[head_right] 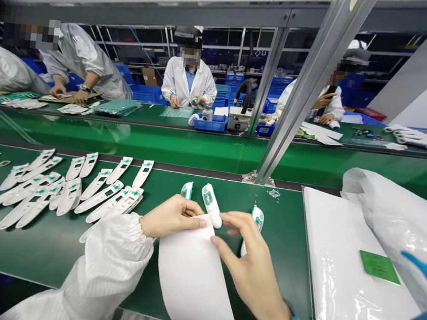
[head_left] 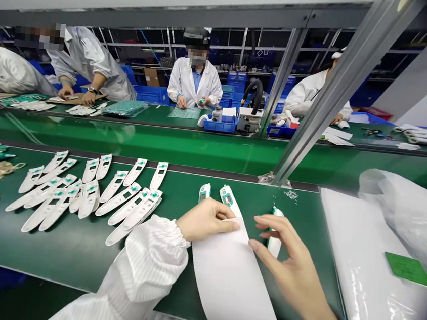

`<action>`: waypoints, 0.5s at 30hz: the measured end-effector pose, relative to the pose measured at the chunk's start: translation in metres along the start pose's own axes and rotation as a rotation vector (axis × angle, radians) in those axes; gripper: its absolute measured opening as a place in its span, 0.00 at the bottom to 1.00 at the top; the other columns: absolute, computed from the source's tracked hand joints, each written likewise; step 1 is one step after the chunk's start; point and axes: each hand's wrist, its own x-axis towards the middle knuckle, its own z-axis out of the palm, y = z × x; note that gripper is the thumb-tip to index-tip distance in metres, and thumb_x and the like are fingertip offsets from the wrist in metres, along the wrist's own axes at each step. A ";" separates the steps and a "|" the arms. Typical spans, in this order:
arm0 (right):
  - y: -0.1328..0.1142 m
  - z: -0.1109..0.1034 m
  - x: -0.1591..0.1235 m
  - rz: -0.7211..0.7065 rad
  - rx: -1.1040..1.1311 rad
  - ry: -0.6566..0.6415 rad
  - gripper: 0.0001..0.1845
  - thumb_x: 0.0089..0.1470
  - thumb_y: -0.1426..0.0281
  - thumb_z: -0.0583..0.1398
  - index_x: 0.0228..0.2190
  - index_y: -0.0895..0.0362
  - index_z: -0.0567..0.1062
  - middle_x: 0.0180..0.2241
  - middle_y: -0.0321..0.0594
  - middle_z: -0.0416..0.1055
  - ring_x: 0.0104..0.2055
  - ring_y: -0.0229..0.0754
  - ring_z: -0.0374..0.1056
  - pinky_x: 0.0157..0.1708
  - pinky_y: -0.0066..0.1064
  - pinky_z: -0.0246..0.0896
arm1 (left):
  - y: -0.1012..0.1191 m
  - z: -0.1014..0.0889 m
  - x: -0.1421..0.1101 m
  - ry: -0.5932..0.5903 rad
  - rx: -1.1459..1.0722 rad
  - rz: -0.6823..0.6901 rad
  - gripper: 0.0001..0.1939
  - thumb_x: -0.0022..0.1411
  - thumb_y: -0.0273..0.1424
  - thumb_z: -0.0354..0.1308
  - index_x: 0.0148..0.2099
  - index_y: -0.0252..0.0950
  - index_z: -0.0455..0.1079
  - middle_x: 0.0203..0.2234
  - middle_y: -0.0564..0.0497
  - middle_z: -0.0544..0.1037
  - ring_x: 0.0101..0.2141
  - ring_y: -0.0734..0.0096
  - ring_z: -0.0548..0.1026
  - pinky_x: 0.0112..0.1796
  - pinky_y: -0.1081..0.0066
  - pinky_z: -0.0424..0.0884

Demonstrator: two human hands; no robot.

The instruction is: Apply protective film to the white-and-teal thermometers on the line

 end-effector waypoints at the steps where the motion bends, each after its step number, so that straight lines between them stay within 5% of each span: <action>1: 0.001 0.000 0.007 -0.060 -0.019 -0.009 0.12 0.56 0.63 0.60 0.43 0.48 0.72 0.45 0.38 0.69 0.45 0.42 0.66 0.44 0.34 0.64 | -0.002 0.000 0.000 -0.006 -0.027 -0.015 0.14 0.54 0.39 0.61 0.32 0.32 0.75 0.23 0.51 0.76 0.24 0.73 0.70 0.24 0.76 0.60; 8: 0.000 0.015 0.042 0.048 0.117 -0.221 0.11 0.57 0.59 0.59 0.36 0.51 0.77 0.37 0.38 0.73 0.38 0.42 0.69 0.39 0.32 0.65 | -0.001 -0.011 -0.004 0.050 -0.105 -0.005 0.11 0.56 0.37 0.62 0.35 0.34 0.78 0.29 0.49 0.80 0.32 0.68 0.75 0.31 0.75 0.67; 15: 0.005 0.017 0.051 0.103 0.144 -0.221 0.10 0.56 0.60 0.60 0.31 0.51 0.78 0.31 0.35 0.73 0.34 0.39 0.67 0.35 0.29 0.63 | -0.006 -0.015 -0.004 0.057 -0.049 0.013 0.11 0.60 0.36 0.57 0.38 0.36 0.78 0.32 0.51 0.80 0.34 0.68 0.75 0.34 0.75 0.67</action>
